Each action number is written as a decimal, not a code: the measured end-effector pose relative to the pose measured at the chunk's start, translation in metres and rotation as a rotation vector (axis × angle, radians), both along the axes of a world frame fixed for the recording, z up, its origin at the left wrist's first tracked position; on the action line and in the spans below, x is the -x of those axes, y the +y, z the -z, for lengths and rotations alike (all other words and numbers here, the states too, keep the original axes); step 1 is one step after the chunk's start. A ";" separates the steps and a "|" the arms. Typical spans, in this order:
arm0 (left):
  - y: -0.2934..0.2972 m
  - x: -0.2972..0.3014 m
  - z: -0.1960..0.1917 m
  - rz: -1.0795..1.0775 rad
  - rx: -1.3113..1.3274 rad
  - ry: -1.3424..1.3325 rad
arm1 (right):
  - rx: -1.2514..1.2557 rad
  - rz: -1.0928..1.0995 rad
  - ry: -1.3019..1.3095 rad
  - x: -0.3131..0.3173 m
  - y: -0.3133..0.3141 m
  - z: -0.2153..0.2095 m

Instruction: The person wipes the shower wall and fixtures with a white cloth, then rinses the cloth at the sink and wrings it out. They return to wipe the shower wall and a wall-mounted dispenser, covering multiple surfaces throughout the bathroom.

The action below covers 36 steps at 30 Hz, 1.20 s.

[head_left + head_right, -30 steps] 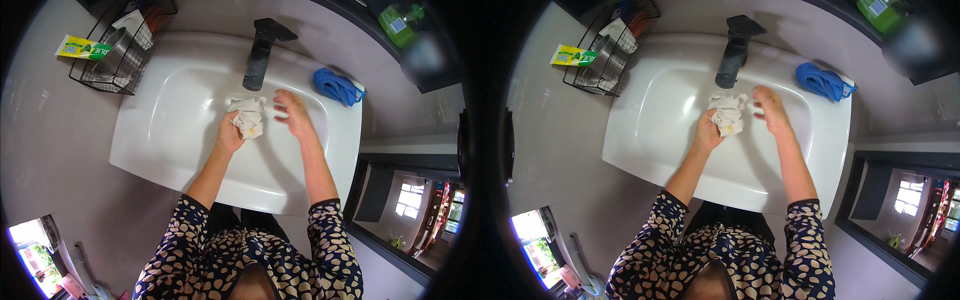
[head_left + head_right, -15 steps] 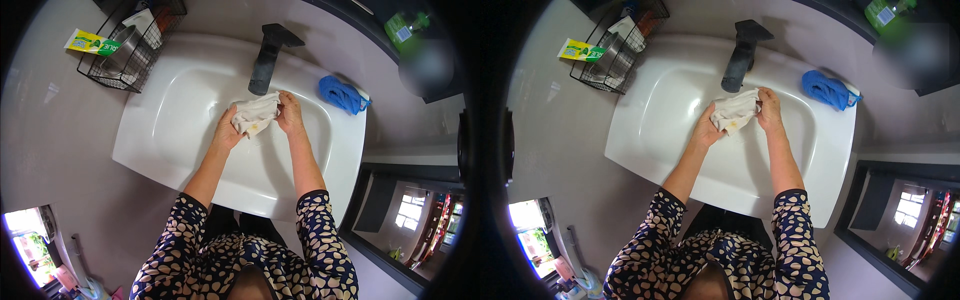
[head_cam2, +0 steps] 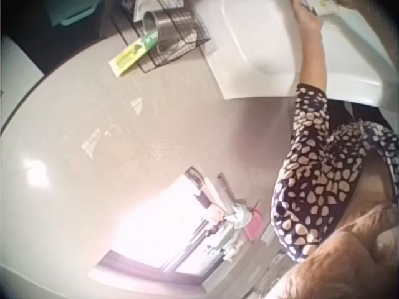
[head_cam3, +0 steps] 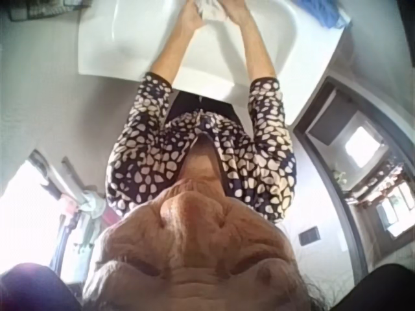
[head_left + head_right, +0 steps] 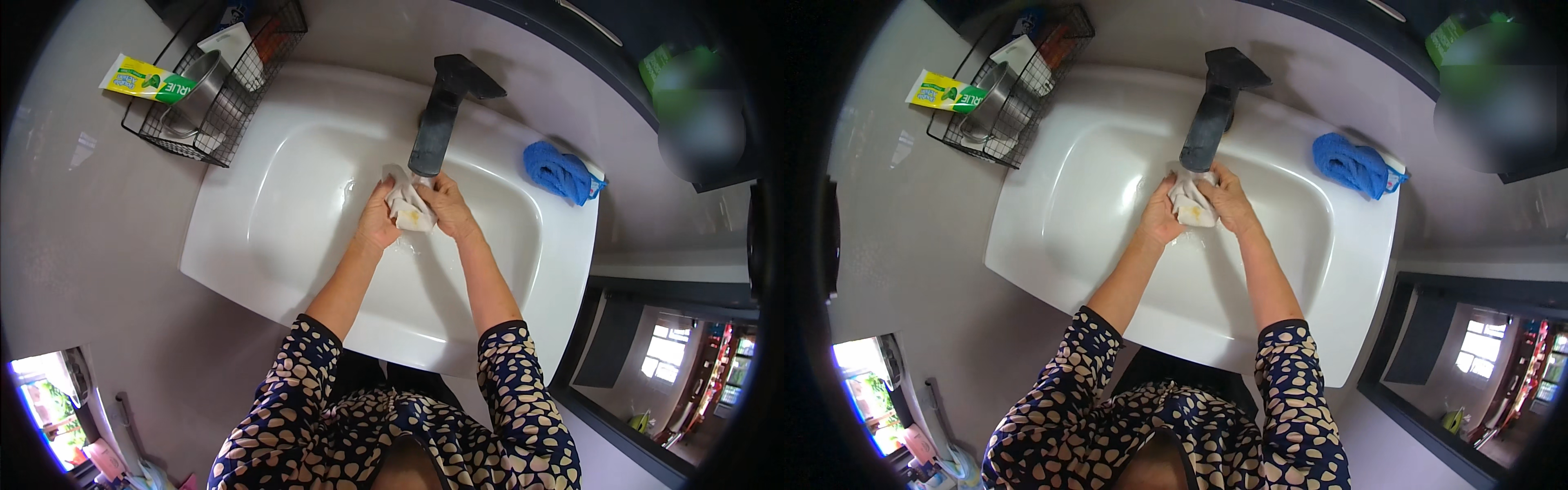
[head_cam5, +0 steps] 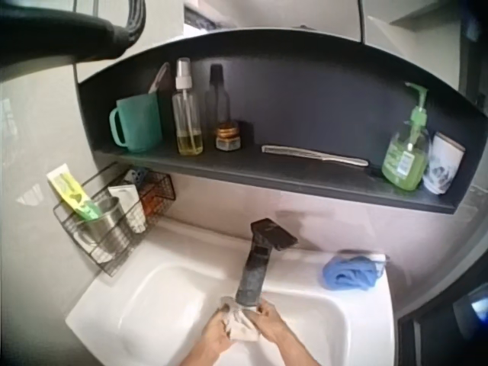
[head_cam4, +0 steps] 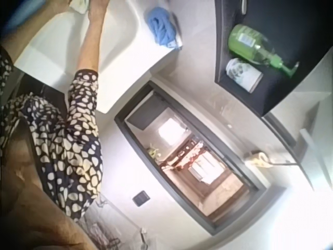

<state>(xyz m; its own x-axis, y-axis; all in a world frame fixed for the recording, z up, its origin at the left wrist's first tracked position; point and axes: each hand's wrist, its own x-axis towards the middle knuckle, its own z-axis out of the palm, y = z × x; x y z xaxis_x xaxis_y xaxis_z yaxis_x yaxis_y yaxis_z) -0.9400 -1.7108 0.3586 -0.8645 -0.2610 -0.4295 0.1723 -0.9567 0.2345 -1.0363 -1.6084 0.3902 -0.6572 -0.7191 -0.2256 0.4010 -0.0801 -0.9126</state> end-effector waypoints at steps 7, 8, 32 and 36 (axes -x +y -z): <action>0.010 0.004 -0.052 0.066 0.033 -0.379 | 0.203 0.284 -0.159 0.001 0.007 0.014; 0.015 0.003 -0.051 0.081 0.007 -0.401 | 0.179 0.230 -0.105 -0.013 0.002 0.014; 0.030 -0.012 -0.049 0.054 0.344 -0.167 | -0.313 0.464 0.737 0.007 0.000 0.036; 0.007 -0.013 -0.039 0.032 0.151 -0.193 | -0.073 -0.042 -0.206 0.013 0.027 -0.006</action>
<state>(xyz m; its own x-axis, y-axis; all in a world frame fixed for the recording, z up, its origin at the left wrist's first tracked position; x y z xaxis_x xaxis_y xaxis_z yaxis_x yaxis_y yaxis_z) -0.9267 -1.7035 0.3981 -0.7792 -0.3086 -0.5456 0.0810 -0.9127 0.4006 -1.0491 -1.5809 0.3959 -0.5618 -0.7215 -0.4048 0.5815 0.0036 -0.8135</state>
